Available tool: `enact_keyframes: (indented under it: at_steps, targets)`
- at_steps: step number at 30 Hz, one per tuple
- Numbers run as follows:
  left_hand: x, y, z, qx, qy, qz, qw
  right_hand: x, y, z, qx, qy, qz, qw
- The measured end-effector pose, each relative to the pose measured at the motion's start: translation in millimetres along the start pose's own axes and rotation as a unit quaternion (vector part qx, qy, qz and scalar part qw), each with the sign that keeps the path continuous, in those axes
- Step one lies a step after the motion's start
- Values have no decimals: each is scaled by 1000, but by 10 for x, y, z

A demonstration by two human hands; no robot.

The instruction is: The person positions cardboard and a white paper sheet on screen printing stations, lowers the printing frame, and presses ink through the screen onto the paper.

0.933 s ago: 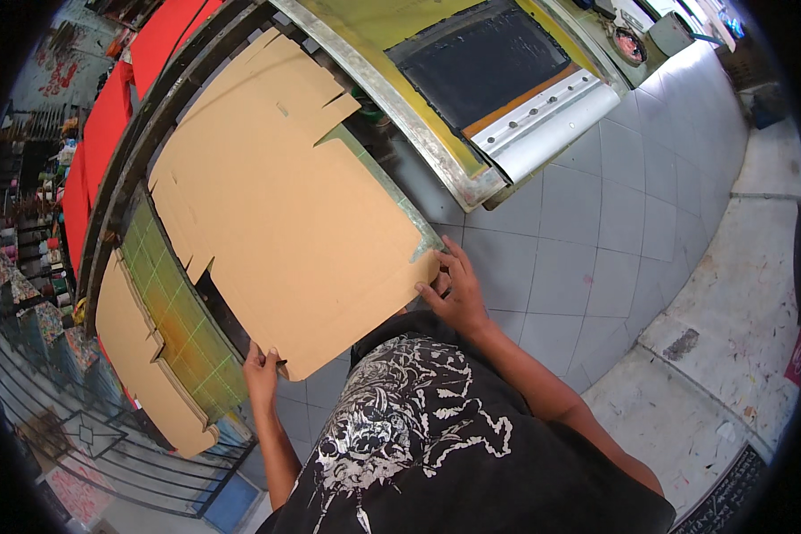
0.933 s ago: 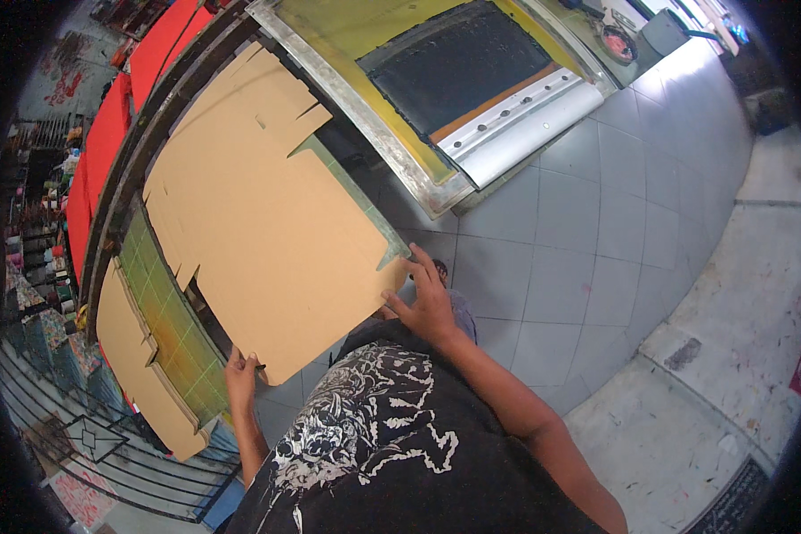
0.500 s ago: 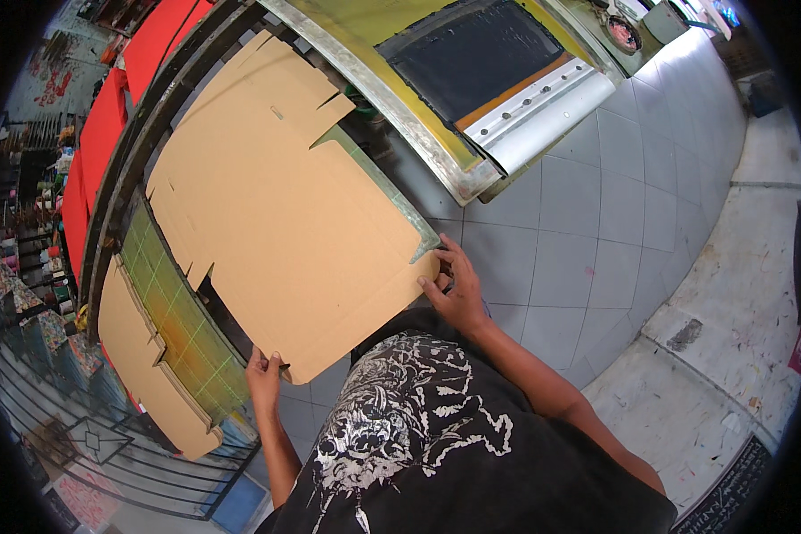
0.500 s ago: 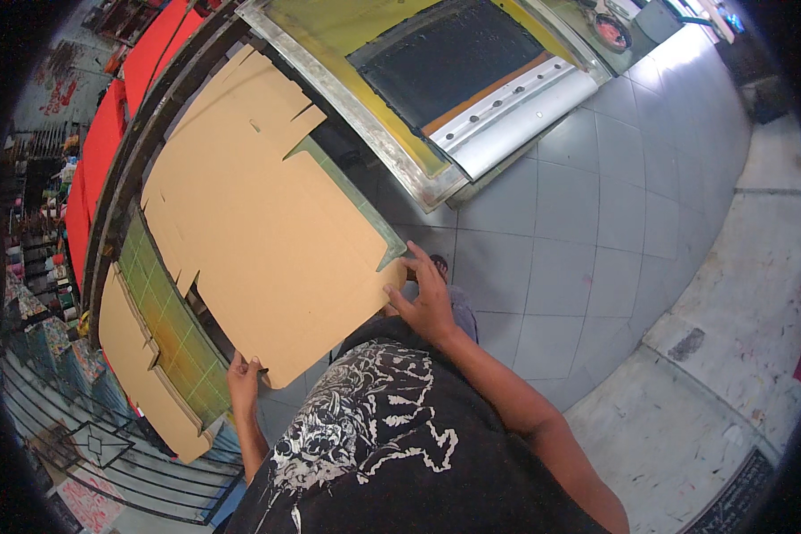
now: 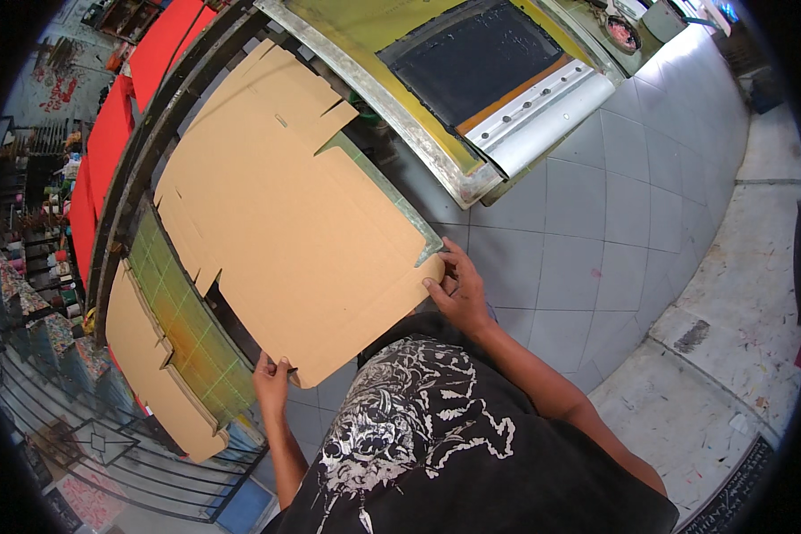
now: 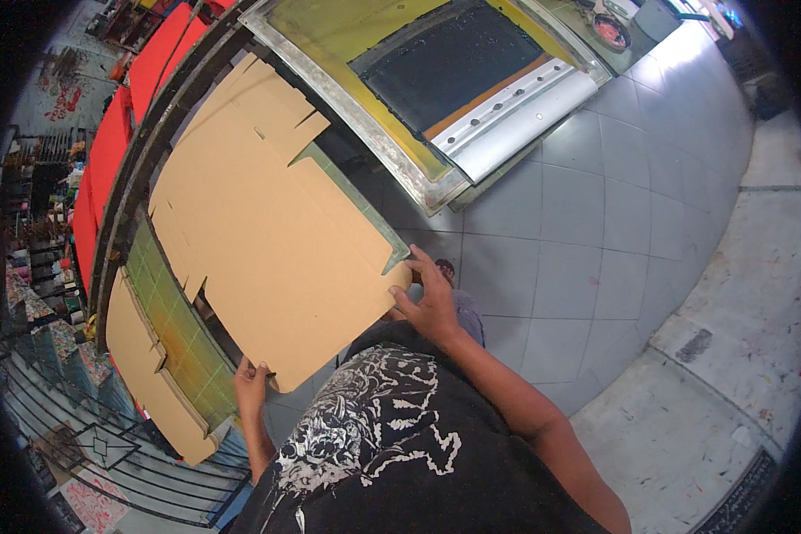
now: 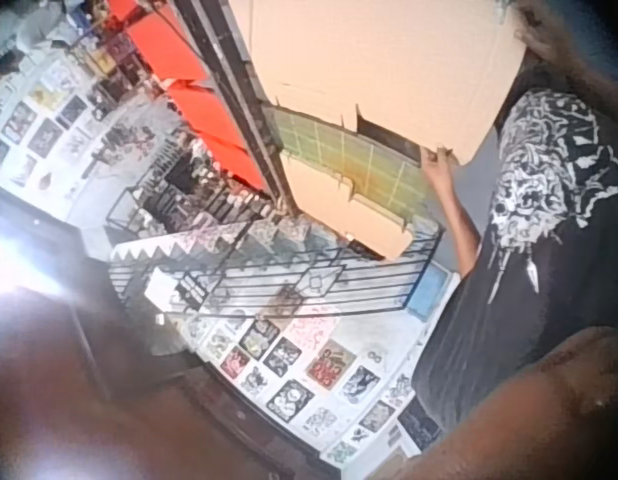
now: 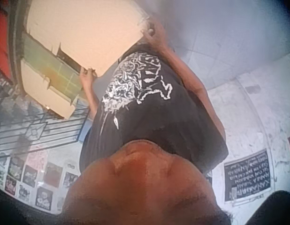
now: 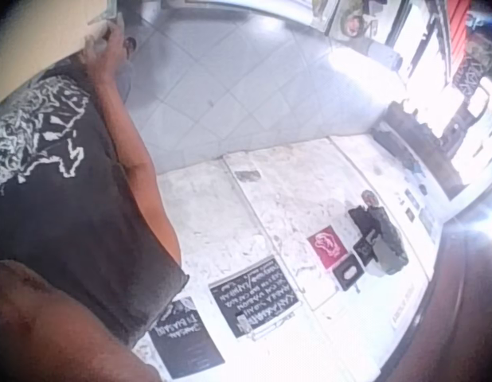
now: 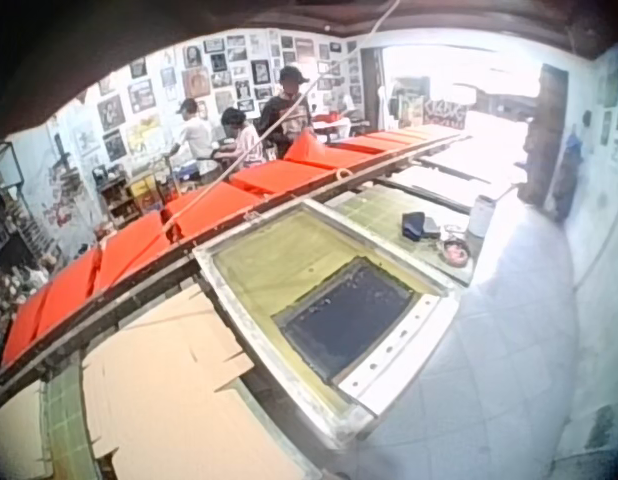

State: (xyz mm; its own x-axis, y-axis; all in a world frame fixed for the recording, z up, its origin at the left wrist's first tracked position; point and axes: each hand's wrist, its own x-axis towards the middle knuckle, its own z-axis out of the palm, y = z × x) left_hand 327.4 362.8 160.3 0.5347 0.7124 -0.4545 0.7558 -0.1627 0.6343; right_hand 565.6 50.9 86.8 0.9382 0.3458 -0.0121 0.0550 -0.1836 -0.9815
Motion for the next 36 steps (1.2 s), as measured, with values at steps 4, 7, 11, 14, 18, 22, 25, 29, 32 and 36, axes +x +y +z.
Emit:
enact_keyframes:
  at_steps: [4,7,11,14,18,22,25,29,32,36]
  targets:
    - [1,-5,33,-24,6,12,1000,-6,15,11,28,7,13,999]
    - [-12,35,46,-22,11,15,1000,2,-6,19,16,26,17,999]
    - [-18,56,46,-18,5,17,1000,-6,18,16,3,26,9,1000]
    - [-30,96,46,-7,7,11,1000,-9,59,12,-3,25,-4,1000]
    - [-77,253,51,26,12,10,1000,-5,54,40,13,41,-7,999]
    - [-60,264,13,59,-2,-2,998,5,-17,13,11,31,13,999]
    - [-55,211,29,58,14,7,998,7,-31,10,9,31,8,999]
    - [-56,218,53,41,18,2,999,0,7,9,-9,30,-5,1000]
    - [-18,103,38,12,8,6,1000,8,-38,9,11,30,3,999]
    - [-23,158,18,15,-12,11,1000,18,-115,-10,9,31,13,999]
